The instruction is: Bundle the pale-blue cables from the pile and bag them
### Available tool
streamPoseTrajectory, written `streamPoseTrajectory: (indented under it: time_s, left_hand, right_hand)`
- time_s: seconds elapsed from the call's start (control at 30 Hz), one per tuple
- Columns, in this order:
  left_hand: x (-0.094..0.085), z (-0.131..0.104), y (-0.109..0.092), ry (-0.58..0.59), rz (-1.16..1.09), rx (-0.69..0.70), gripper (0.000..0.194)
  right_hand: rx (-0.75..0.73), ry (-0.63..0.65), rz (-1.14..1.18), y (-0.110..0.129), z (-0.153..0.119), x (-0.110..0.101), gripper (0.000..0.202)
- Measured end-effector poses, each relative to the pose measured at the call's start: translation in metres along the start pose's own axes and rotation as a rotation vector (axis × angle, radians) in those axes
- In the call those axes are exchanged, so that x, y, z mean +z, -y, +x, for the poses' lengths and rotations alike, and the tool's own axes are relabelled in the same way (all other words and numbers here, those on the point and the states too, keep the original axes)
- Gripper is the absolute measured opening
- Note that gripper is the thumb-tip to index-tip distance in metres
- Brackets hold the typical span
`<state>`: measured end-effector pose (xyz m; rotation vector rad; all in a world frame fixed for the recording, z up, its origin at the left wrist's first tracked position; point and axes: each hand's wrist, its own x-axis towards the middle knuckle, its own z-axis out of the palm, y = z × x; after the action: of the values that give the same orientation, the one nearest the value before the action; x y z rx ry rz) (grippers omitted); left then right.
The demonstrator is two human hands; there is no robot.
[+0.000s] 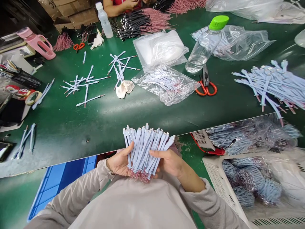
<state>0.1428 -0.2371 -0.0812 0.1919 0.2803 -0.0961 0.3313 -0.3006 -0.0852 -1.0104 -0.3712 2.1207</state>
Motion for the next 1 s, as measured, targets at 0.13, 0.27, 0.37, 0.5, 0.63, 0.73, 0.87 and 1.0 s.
streamPoseTrajectory:
  time_s: [0.13, 0.27, 0.37, 0.5, 0.63, 0.73, 0.87, 1.0]
  left_hand:
    - [0.002, 0.001, -0.001, -0.032, 0.011, 0.009, 0.078]
    - [0.005, 0.004, -0.001, -0.016, 0.019, 0.021, 0.074]
    - [0.010, 0.005, -0.003, -0.006, 0.038, 0.029, 0.066]
    - [0.019, 0.012, -0.001, -0.042, 0.133, 0.058, 0.050]
    - [0.031, 0.035, 0.002, -0.169, 0.261, -0.007, 0.031]
    - [0.046, 0.052, -0.009, -0.161, 0.375, -0.127, 0.037]
    - [0.078, 0.062, -0.047, -0.259, 1.109, 0.126, 0.045]
    - [0.096, 0.089, -0.085, -0.573, 2.089, 0.677, 0.039]
  right_hand:
    - [-0.008, 0.015, -0.002, 0.000, 0.001, -0.001, 0.025]
    - [-0.037, 0.050, 0.004, 0.004, -0.002, 0.002, 0.024]
    - [-0.033, 0.078, -0.011, 0.009, -0.006, 0.007, 0.027]
    - [-0.048, 0.091, -0.087, 0.015, -0.010, 0.015, 0.034]
    - [-0.043, 0.104, -0.204, 0.024, -0.010, 0.025, 0.024]
    - [-0.130, 0.133, -0.234, 0.039, -0.012, 0.025, 0.026]
    - [-0.460, -0.148, -0.114, 0.074, -0.029, 0.002, 0.020]
    - [-0.612, -0.506, -0.140, 0.110, -0.055, -0.029, 0.027]
